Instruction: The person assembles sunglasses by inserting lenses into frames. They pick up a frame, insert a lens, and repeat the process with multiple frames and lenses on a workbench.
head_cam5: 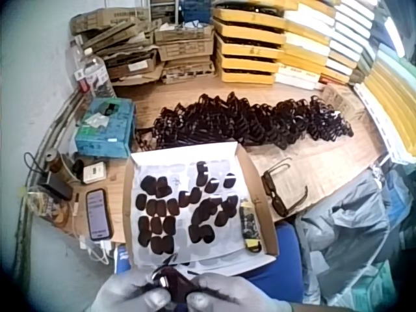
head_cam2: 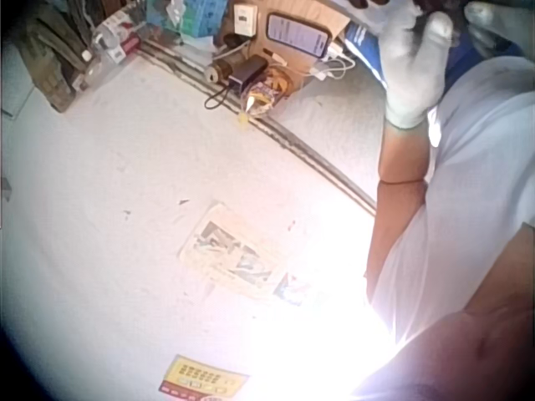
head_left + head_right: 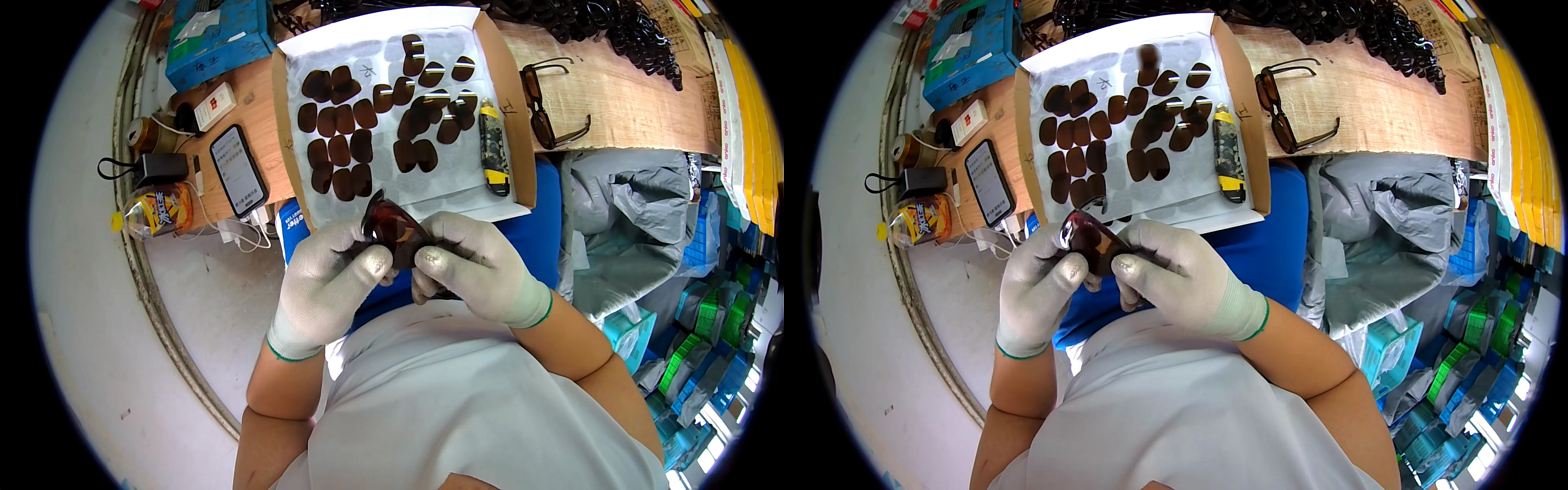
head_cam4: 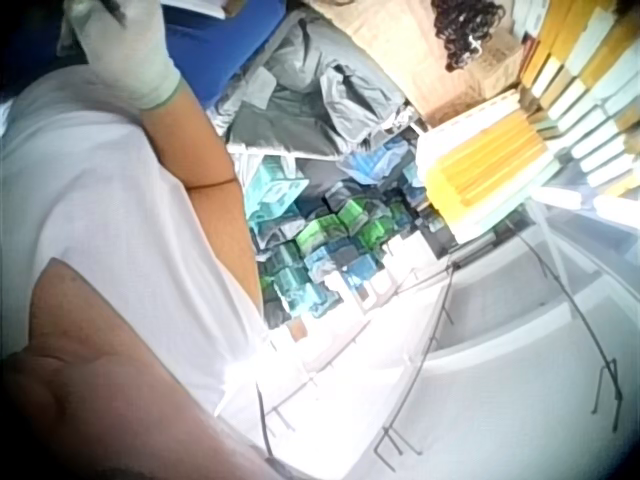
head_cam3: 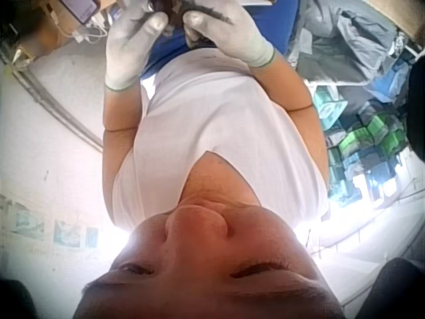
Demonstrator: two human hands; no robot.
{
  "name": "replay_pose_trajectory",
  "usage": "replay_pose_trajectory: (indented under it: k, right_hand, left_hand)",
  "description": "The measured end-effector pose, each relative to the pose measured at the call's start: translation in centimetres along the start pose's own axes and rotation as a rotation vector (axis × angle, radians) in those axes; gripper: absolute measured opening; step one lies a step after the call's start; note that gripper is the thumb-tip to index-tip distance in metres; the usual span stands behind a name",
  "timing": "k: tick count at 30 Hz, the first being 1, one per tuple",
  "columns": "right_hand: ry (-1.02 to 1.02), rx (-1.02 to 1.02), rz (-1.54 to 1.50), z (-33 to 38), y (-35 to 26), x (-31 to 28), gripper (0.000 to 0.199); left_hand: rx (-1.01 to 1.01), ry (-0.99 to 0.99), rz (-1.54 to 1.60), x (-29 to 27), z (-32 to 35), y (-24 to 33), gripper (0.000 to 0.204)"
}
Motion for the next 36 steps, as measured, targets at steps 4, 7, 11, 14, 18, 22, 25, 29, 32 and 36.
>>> replay_pose_trajectory:
  k: [4,7,11,14,18,22,25,29,32,36]
  right_hand:
    - [0.032,0.042,-0.005,0.0,-0.1,-0.1,0.017]
    - [-0.005,0.055,0.015,0.2,0.0,-0.5,0.014]
    - [0.047,0.0,0.097,0.7,0.0,-0.4,0.012]
    - [0.079,-0.09,0.272,1.0,-1.0,-0.3,0.013]
    - [0.087,-0.206,0.527,1.3,-2.5,0.1,0.012]
    - [0.142,-0.204,0.483,1.2,-3.1,0.1,0.01]
    - [0.195,-0.175,0.404,1.0,-2.9,0.3,0.009]
    - [0.232,-0.218,0.517,1.1,-3.1,0.6,0.009]
    - [0.257,-0.332,0.688,1.4,-3.8,1.1,0.01]
    - [0.263,-0.453,0.803,1.5,-4.4,1.8,0.011]
  left_hand:
    - [-0.016,0.042,-0.041,-0.2,0.1,-0.2,0.036]
    - [-0.008,0.001,-0.107,-0.3,0.2,-0.2,0.029]
    - [0.01,-0.029,-0.16,0.2,0.4,0.2,0.019]
    - [0.061,0.012,-0.24,0.2,0.5,0.1,0.019]
    - [0.17,0.091,-0.307,0.3,0.6,-0.3,0.02]
    - [0.124,0.146,-0.384,-0.1,0.7,-0.6,0.021]
    - [0.133,0.106,-0.237,0.3,0.6,-0.1,0.02]
    - [0.191,0.124,-0.436,0.5,0.5,0.6,0.016]
    - [0.295,0.146,-0.488,0.5,0.4,0.8,0.013]
    - [0.358,0.223,-0.531,0.5,0.9,0.9,0.011]
Point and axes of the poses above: each hand's wrist, its own z-axis away from the middle knuckle, its own x-axis out of the palm, y = z × x, the point moved 8 cm from there along -z, towards the middle knuckle, and after that the axes turned 5 degrees about -z, right-handed, at the moved point
